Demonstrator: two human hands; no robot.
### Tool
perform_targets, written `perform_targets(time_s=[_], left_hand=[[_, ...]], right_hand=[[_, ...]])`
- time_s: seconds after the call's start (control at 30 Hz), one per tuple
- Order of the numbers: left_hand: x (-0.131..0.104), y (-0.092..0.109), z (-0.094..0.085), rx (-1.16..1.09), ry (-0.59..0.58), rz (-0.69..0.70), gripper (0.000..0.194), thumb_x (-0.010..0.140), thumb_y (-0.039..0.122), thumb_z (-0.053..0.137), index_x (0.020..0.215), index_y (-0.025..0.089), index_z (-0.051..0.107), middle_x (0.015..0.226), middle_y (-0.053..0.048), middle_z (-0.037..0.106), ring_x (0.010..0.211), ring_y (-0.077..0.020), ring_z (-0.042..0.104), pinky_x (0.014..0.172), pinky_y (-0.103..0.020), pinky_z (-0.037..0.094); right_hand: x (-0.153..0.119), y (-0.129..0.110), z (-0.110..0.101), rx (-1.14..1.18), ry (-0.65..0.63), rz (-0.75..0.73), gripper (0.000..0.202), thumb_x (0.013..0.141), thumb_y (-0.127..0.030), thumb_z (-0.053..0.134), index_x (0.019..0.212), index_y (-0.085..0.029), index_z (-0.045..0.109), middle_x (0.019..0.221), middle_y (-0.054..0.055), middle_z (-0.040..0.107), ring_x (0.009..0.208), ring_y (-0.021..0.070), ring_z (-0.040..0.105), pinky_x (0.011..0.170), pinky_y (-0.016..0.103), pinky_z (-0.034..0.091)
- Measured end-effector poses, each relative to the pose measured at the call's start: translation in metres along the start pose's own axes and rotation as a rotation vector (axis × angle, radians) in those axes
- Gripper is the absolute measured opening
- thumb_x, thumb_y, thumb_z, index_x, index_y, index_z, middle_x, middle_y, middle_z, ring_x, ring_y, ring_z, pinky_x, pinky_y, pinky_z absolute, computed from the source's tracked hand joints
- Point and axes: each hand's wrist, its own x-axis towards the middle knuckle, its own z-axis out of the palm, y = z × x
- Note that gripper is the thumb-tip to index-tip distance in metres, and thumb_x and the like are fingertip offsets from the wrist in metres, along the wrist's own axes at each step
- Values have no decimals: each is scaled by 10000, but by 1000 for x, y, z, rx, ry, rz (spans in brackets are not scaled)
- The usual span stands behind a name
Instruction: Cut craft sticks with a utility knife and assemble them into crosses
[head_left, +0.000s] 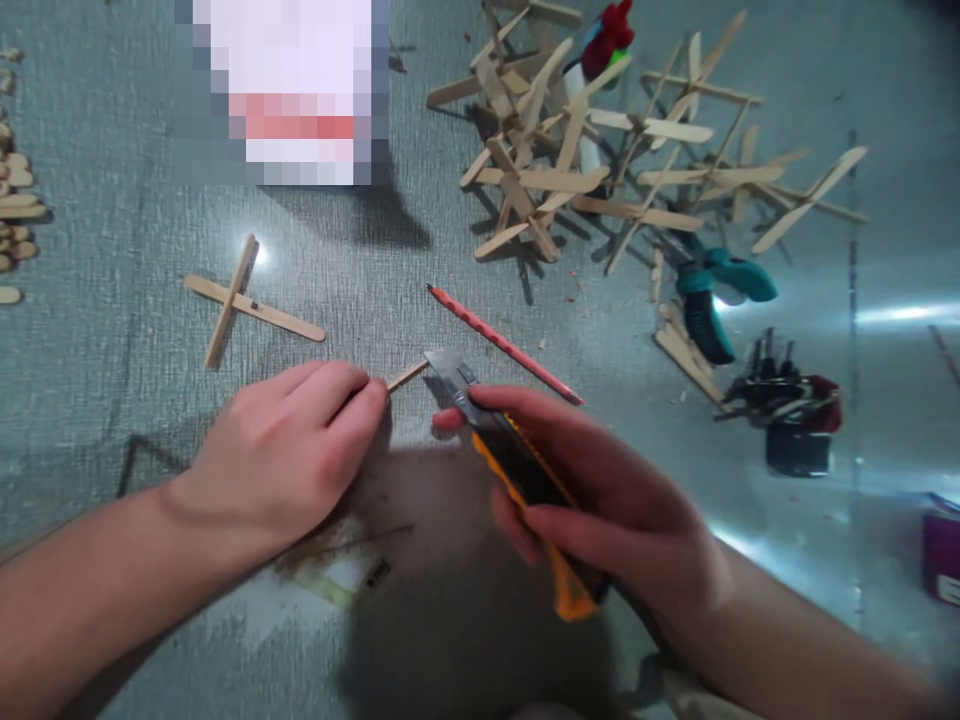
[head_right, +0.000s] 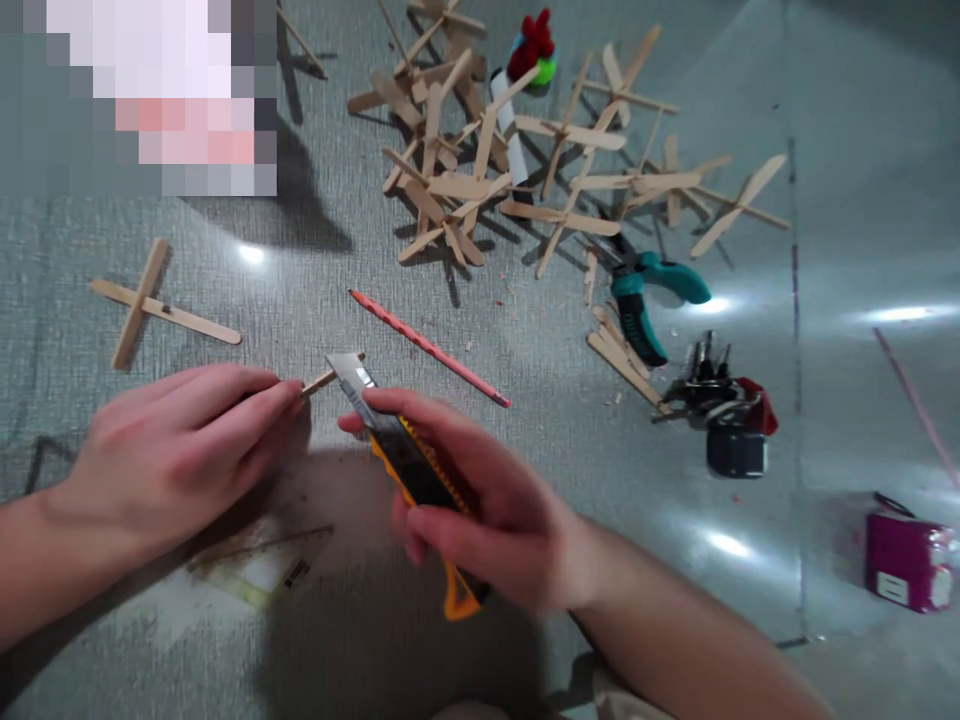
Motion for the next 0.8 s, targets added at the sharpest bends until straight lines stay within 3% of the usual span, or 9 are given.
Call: perform_targets(time_s=[0.1,0.17,0.37,0.8], left_hand=[[0,2,0,34,16,44,115,979,121,638,1018,89,741,877,-60,766,673,-195,667,529,-337,490],[0,3,0,47,32,65,144,991,108,606,1004,75,746,855,-70,766,645,-200,669,503,-345,489],[1,2,-1,6,14,56,230,1022,93,530,984,67,755,870,-89,764,678,-214,697,504,-341,525],[3,1,-2,33,-17,56,235,1030,118,532,986,65,757,856,-95,755,689,-213,691,533,-332,528]], right_hand=[[-6,-11,11,-121,-21,63,754,990,-131,552,1673,-250,255,1443,162,697,1056,243,803,874,357,693],[-8,-16,16,-251,38,38,753,974,-110,576,1660,-249,296,1417,148,715,1123,267,791,946,370,681],[-6,-24,20,-371,39,-92,709,980,-63,525,1656,-195,359,1243,136,777,1031,243,800,865,305,698],[-5,-23,29,-453,3,-97,641,982,-57,485,1613,-132,401,1071,131,773,803,216,758,716,332,705]])
